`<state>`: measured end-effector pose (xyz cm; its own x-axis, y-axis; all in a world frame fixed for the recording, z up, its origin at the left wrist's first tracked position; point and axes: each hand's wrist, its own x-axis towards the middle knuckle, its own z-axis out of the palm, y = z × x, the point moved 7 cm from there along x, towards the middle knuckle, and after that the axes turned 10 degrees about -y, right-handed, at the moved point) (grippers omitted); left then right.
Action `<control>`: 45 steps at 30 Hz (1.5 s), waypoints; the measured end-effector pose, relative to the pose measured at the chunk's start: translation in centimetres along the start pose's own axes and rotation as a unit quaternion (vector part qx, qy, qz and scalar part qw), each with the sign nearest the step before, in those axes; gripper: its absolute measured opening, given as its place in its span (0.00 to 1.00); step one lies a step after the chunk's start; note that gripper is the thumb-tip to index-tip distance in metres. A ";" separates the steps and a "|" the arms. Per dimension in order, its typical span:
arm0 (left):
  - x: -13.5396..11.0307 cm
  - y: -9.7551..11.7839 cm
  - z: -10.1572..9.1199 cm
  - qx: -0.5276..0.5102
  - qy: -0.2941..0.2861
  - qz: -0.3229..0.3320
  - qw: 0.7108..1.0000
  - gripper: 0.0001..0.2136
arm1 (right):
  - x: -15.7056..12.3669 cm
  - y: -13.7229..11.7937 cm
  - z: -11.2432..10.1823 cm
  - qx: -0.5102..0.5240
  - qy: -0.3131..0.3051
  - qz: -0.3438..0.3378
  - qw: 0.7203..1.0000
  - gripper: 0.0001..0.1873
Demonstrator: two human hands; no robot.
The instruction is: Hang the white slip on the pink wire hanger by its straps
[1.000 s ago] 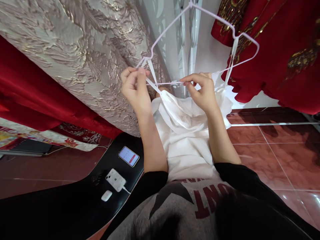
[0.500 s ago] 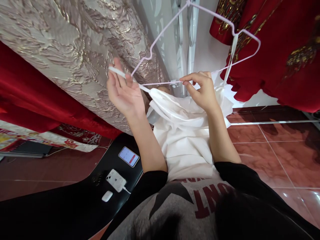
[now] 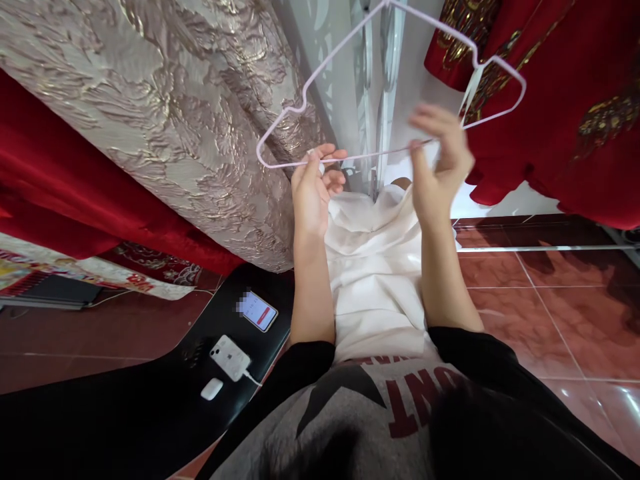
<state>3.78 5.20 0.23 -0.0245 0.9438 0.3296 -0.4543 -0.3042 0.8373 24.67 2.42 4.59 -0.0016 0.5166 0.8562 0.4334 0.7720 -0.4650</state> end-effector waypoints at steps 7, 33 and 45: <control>0.5 1.0 -1.0 0.005 -0.012 0.060 0.998 0.15 | -0.2 4.8 -3.4 0.057 0.063 0.203 0.976 0.22; 0.4 1.1 -0.6 -0.028 0.001 0.022 0.999 0.16 | -0.1 3.6 -3.8 0.046 0.164 0.070 0.983 0.09; -0.6 3.4 -4.8 0.166 -0.023 0.037 0.985 0.13 | -0.1 3.2 0.3 0.073 0.005 0.121 0.990 0.07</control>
<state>-2.05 4.27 0.76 -0.0033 0.9134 0.4071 -0.1363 -0.4037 0.9047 25.75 5.00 2.95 0.0953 0.6900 0.7175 0.2847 0.6718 -0.6839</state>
